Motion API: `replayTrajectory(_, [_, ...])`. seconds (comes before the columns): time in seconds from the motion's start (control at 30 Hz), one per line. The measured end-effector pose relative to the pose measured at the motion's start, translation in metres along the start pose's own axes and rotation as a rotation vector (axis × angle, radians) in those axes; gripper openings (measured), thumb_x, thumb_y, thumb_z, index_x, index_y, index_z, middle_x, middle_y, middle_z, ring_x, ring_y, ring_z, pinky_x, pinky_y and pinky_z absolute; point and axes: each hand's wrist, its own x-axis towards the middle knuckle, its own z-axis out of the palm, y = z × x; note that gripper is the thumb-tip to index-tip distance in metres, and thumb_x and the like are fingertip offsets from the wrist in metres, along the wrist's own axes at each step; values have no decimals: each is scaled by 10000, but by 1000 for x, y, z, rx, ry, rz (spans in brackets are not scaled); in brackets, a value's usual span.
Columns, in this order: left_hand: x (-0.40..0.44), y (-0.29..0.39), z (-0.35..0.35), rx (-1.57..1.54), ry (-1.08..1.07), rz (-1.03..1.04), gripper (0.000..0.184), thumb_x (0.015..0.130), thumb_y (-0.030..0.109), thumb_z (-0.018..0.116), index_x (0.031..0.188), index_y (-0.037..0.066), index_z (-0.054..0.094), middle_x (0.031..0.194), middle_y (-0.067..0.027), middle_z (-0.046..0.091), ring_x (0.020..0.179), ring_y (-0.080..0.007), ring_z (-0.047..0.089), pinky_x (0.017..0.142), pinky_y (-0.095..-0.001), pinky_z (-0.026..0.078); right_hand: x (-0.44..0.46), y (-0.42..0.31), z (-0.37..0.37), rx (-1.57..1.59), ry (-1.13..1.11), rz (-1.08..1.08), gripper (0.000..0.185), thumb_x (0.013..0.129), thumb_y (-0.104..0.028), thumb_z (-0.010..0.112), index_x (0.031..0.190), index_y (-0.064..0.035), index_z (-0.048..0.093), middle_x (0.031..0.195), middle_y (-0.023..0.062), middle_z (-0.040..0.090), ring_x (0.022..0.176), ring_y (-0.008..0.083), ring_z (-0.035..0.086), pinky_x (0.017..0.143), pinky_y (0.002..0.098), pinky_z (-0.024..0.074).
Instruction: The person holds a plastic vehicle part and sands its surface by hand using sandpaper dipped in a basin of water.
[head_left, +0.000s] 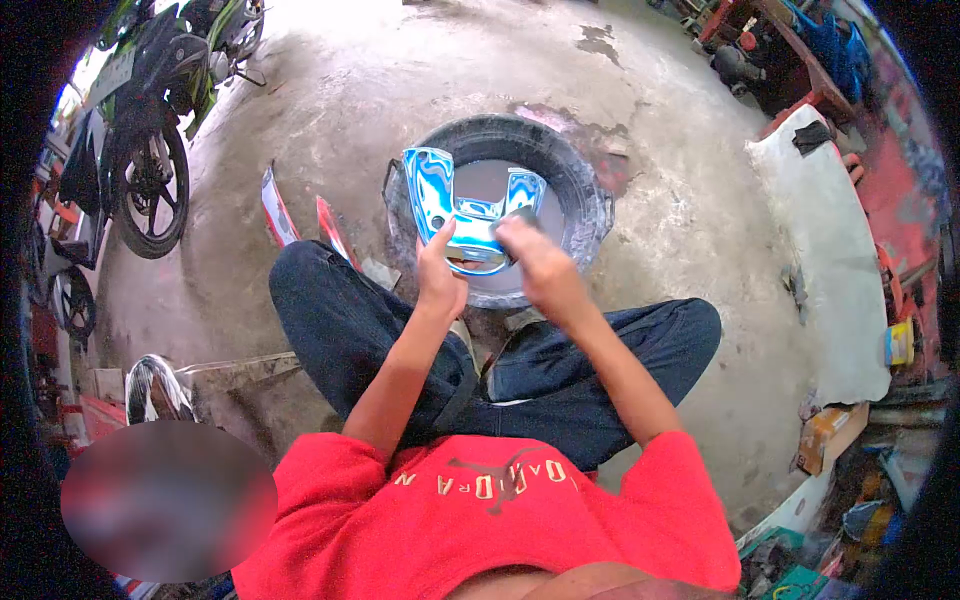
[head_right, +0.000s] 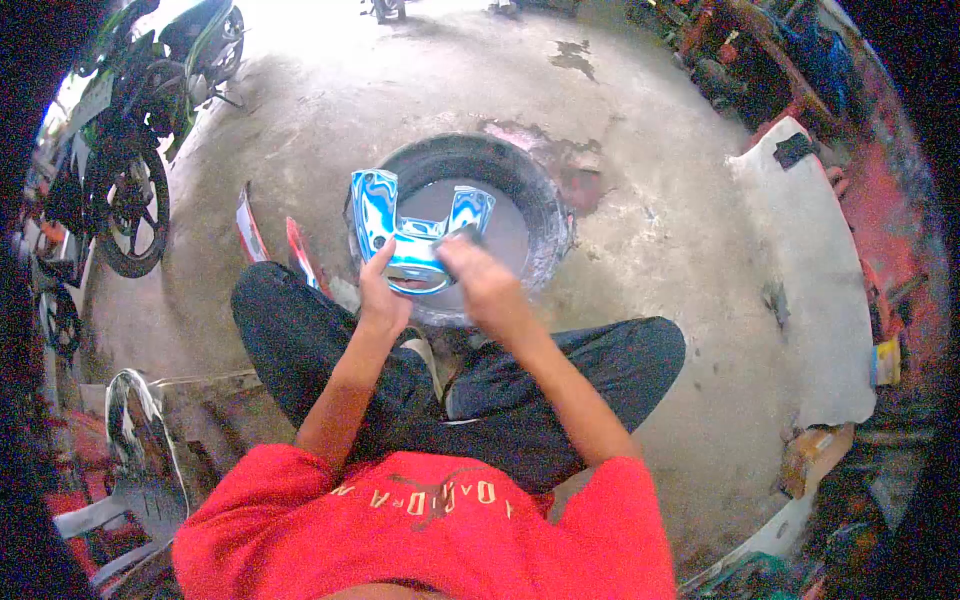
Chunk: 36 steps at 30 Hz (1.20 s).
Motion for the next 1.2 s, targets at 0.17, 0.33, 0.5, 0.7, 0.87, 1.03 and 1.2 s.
replayTrajectory(0.17, [-2,4,-4,4,37,-19,377,947,207,612,1292,81,529,1164,-114,651,1023,-261,679,791,-434,593,9,26,4,27,5,141,432,865,26,509,1286,-33,589,1305,184,629,1231,325,604,1036,425,493])
replayTrajectory(0.33, [14,-6,-11,-36,4,-29,385,945,212,621,1301,97,531,1167,-106,651,1003,-255,684,790,-444,590,-4,-21,2,75,-91,-143,453,860,34,519,1302,-41,580,1320,197,618,1203,339,620,1012,428,508])
replayTrajectory(0.5, [-1,-1,3,30,44,-7,333,962,272,582,1215,56,596,1112,-98,683,993,-255,686,855,-429,553,5,26,1,55,31,216,422,859,87,519,1253,-23,623,1288,199,640,1199,335,625,1027,402,497])
replayTrajectory(0.7, [6,-5,3,56,36,23,337,965,255,578,1237,56,587,1182,-122,661,1044,-269,671,842,-463,568,-5,3,-1,119,-31,-58,468,865,45,496,1317,-43,575,1321,187,622,1215,326,614,1033,416,493])
replayTrajectory(0.87, [3,-2,-2,54,16,-4,346,963,255,580,1250,61,579,1169,-123,667,1049,-278,672,857,-471,567,-2,12,-1,-13,5,56,436,877,32,496,1303,-22,574,1320,183,625,1202,327,623,1021,422,503])
replayTrajectory(1.03, [-1,3,5,35,28,19,315,964,249,581,1216,62,601,1150,-106,674,1043,-271,673,865,-459,560,6,18,1,34,37,64,457,862,40,507,1306,-40,578,1286,185,640,1201,334,622,1019,423,506])
replayTrajectory(1.2, [5,0,-7,-15,0,-7,359,941,187,603,1279,83,541,1129,-94,666,947,-248,703,725,-399,604,-6,-11,5,70,7,-15,410,862,33,516,1255,-36,612,1272,209,640,1191,343,626,1018,424,505])
